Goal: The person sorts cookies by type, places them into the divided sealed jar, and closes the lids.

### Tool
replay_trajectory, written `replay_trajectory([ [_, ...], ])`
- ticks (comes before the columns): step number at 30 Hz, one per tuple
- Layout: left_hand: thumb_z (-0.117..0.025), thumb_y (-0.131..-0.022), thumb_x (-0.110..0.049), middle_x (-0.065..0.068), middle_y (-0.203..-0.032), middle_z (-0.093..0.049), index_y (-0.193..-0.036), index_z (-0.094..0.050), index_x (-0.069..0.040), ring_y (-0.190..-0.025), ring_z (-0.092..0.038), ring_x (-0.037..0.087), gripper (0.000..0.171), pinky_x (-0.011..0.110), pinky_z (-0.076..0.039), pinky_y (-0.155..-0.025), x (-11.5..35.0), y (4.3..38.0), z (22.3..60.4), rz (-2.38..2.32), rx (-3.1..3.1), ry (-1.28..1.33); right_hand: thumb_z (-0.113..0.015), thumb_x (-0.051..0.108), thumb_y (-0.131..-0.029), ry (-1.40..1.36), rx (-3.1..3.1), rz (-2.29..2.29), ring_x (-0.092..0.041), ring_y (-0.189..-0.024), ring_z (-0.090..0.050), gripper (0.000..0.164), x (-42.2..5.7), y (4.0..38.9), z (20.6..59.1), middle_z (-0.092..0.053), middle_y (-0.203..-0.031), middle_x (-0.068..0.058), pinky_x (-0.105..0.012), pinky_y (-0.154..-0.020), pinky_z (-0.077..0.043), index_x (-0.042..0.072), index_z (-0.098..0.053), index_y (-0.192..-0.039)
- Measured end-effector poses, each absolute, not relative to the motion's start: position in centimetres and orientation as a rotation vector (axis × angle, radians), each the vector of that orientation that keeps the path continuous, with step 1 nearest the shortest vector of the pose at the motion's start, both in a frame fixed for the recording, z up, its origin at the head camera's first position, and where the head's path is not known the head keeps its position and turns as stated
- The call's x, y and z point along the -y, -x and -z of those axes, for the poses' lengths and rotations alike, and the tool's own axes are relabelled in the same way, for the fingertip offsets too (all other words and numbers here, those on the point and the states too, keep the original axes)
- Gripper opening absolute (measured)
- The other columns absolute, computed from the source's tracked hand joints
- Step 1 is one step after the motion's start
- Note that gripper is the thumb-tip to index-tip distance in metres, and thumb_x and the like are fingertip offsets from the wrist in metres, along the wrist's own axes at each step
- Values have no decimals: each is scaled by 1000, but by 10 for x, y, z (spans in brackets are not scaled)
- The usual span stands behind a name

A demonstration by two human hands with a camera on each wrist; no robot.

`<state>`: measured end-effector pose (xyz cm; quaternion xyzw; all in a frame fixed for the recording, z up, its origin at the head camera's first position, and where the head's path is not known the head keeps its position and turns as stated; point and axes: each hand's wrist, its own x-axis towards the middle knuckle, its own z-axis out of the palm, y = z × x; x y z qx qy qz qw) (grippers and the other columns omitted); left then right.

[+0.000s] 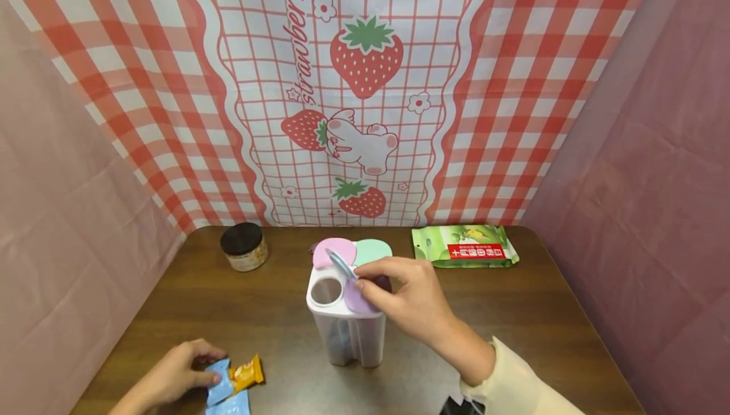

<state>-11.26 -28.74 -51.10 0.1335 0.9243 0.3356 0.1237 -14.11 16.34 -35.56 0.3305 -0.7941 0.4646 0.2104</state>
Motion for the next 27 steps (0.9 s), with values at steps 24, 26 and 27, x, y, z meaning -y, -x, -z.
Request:
replay_trajectory([
  [24,-83,-84,-16,0,-101,-74,-101,-74,-12,-87,-63,1,20,25,-54,-75,286,110,508,-1125,-2805,-325,-83,3,-83,-964,2142,-1280,-7,-74,-69,18,-165,143,361,-79,-89,2,-21,-66,-55,15,-81,-97],
  [26,-83,-84,-15,-2,-100,-74,-101,-74,-13,-87,-63,1,19,26,-55,-76,285,110,506,-1123,-2841,-313,-83,3,-83,-965,2141,-1281,-7,-74,-69,18,-165,143,361,-79,-89,2,-21,-66,-55,15,-81,-97],
  [27,-83,-84,-15,-2,-99,-75,-101,-75,-13,-88,-64,1,19,26,-55,-76,284,110,505,-1130,-2857,-309,-83,3,-83,-965,2139,-1281,-7,-74,-69,18,-166,144,361,-79,-89,2,-22,-66,-55,15,-81,-97],
])
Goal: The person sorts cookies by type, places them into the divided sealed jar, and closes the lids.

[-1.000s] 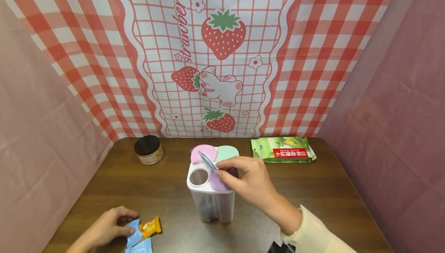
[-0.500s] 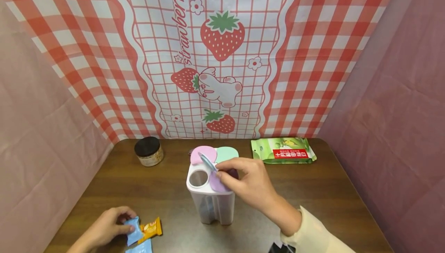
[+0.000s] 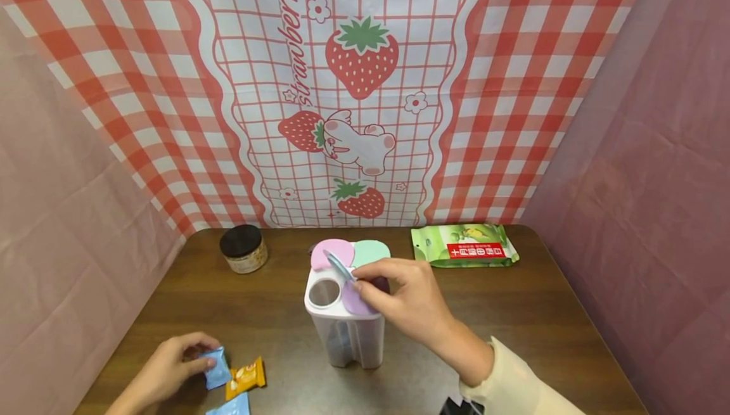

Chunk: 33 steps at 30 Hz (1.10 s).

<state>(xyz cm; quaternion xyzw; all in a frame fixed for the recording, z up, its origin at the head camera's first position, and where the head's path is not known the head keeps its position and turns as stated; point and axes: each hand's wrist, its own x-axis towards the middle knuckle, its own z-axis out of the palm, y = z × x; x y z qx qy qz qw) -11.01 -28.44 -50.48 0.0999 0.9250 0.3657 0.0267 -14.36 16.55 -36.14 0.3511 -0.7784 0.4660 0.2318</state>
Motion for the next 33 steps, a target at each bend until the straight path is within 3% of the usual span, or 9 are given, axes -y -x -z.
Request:
replay_trajectory([
  [10,-84,-81,-7,-5,-85,-71,-96,-74,-13,-76,-62,-1,20,23,-55,-68,276,113,489,-1271,-2953,-321,-83,3,-83,-965,2140,-1278,-7,-77,-71,19,-165,144,362,-79,-90,4,-22,-68,-56,15,-81,-97],
  [18,-84,-82,-5,-6,-86,-72,-97,-73,-14,-74,-65,1,21,24,-56,-64,269,128,455,-1267,-3038,-410,-83,3,-83,-961,2133,-1293,-8,-77,-72,18,-164,145,361,-79,-90,3,-23,-67,-56,15,-82,-97],
  [28,-80,-89,-9,6,-93,-76,-105,-72,-11,-75,-71,9,18,31,-60,-58,232,148,400,-1479,-2976,-548,-83,5,-84,-955,2151,-1292,-7,-75,-70,17,-165,145,361,-79,-90,5,-23,-66,-55,15,-82,-97],
  [33,-79,-89,-6,0,-98,-74,-121,-71,-14,-84,-69,6,34,27,-60,-67,206,155,376,-1513,-2988,-720,-83,4,-84,-960,2149,-1292,-7,-74,-70,17,-165,146,361,-79,-89,4,-23,-66,-55,15,-82,-97],
])
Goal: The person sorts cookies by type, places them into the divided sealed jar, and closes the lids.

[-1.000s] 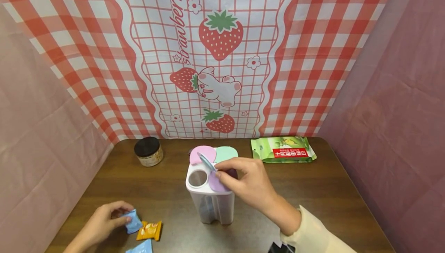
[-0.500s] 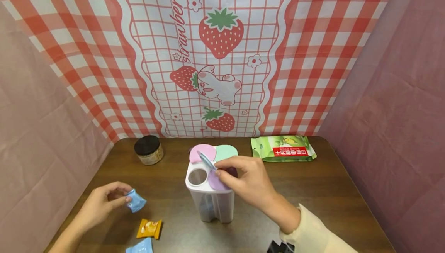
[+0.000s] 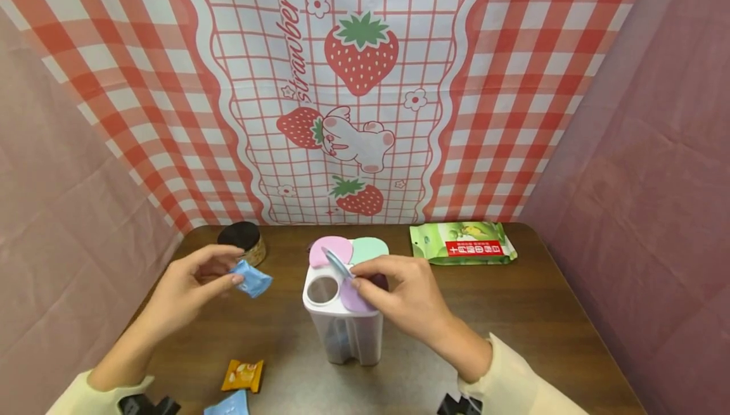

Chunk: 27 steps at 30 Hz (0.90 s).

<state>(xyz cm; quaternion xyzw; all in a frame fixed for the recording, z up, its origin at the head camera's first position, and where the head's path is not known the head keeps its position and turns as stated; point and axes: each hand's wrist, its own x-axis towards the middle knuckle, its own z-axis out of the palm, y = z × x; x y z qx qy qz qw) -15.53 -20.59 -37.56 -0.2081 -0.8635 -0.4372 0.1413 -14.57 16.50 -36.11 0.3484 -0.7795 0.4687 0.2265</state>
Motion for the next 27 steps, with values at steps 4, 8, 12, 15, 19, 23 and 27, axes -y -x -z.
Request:
replay_trajectory([
  [4,-79,-88,-2,-4,-99,-70,-124,-71,-14,-89,-67,7,39,25,-60,-71,184,158,358,1237,2393,749,-83,4,-83,-957,2148,-1290,-7,-75,-70,18,-164,146,361,-79,-89,4,-23,-66,-55,15,-82,-97],
  [8,-78,-89,-1,-1,-100,-70,-116,-74,-13,-88,-69,9,30,27,-61,-70,165,159,345,1297,2305,860,-84,3,-83,-948,2152,-1295,-7,-75,-70,19,-163,146,361,-79,-90,4,-22,-66,-55,15,-82,-97],
  [12,-79,-88,-2,1,-101,-72,-113,-73,-12,-85,-70,10,27,26,-60,-69,151,158,337,1357,2278,888,-83,3,-83,-948,2150,-1301,-7,-73,-69,18,-162,146,360,-79,-89,2,-23,-65,-55,15,-82,-97],
  [15,-80,-88,-2,1,-103,-73,-111,-73,-11,-83,-71,12,26,27,-60,-70,143,156,334,1409,2274,917,-84,4,-83,-944,2156,-1301,-6,-73,-68,18,-162,146,359,-79,-89,2,-22,-64,-54,15,-82,-97],
  [19,-80,-88,-4,0,-103,-73,-110,-73,-10,-84,-73,12,24,29,-61,-71,134,156,334,1459,2297,950,-84,4,-82,-932,2166,-1303,-6,-73,-68,19,-162,145,359,-79,-89,4,-22,-63,-54,16,-82,-97],
  [23,-80,-88,-7,-4,-101,-73,-110,-74,-9,-84,-72,10,23,28,-61,-69,128,156,335,1445,2348,982,-84,3,-82,-922,2177,-1308,-6,-74,-68,20,-162,145,359,-79,-90,5,-23,-63,-55,16,-82,-97],
  [27,-81,-88,-9,-6,-98,-72,-111,-76,-10,-83,-70,9,24,27,-60,-68,122,157,337,1390,2382,1025,-84,3,-82,-918,2187,-1303,-7,-76,-69,20,-163,146,359,-79,-91,6,-24,-64,-55,16,-82,-98],
])
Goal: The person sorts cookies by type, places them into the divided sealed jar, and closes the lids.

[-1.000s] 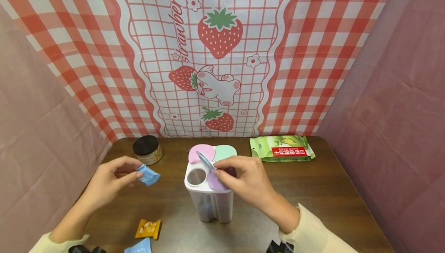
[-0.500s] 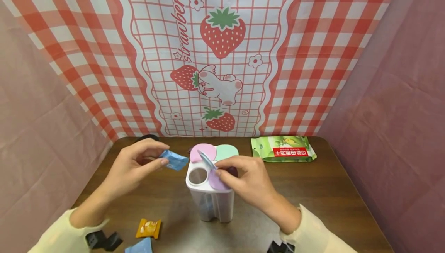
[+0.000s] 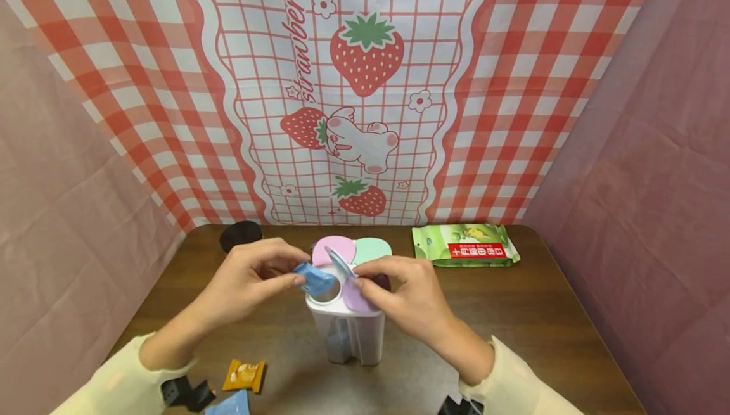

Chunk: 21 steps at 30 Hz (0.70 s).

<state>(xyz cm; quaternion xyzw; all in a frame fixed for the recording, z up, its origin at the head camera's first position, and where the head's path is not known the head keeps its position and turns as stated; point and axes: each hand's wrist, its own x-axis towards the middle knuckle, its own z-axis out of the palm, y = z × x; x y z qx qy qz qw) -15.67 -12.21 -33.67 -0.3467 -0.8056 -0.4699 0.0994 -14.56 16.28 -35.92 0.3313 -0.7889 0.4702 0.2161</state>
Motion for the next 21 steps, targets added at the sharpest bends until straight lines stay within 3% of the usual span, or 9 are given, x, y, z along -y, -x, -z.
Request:
replay_trajectory([
  [14,-82,-87,-6,-4,-100,-70,-115,-79,-9,-76,-66,5,28,25,-59,-65,108,156,341,1318,2437,1106,-83,4,-84,-961,2147,-1294,-7,-74,-68,19,-162,145,359,-79,-90,3,-23,-63,-55,15,-82,-99],
  [21,-83,-85,-4,-6,-98,-68,-114,-80,-9,-74,-56,4,29,21,-52,-59,104,156,343,1191,2421,1164,-83,4,-84,-962,2147,-1280,-7,-74,-69,19,-163,145,359,-79,-90,4,-22,-63,-55,15,-82,-98],
])
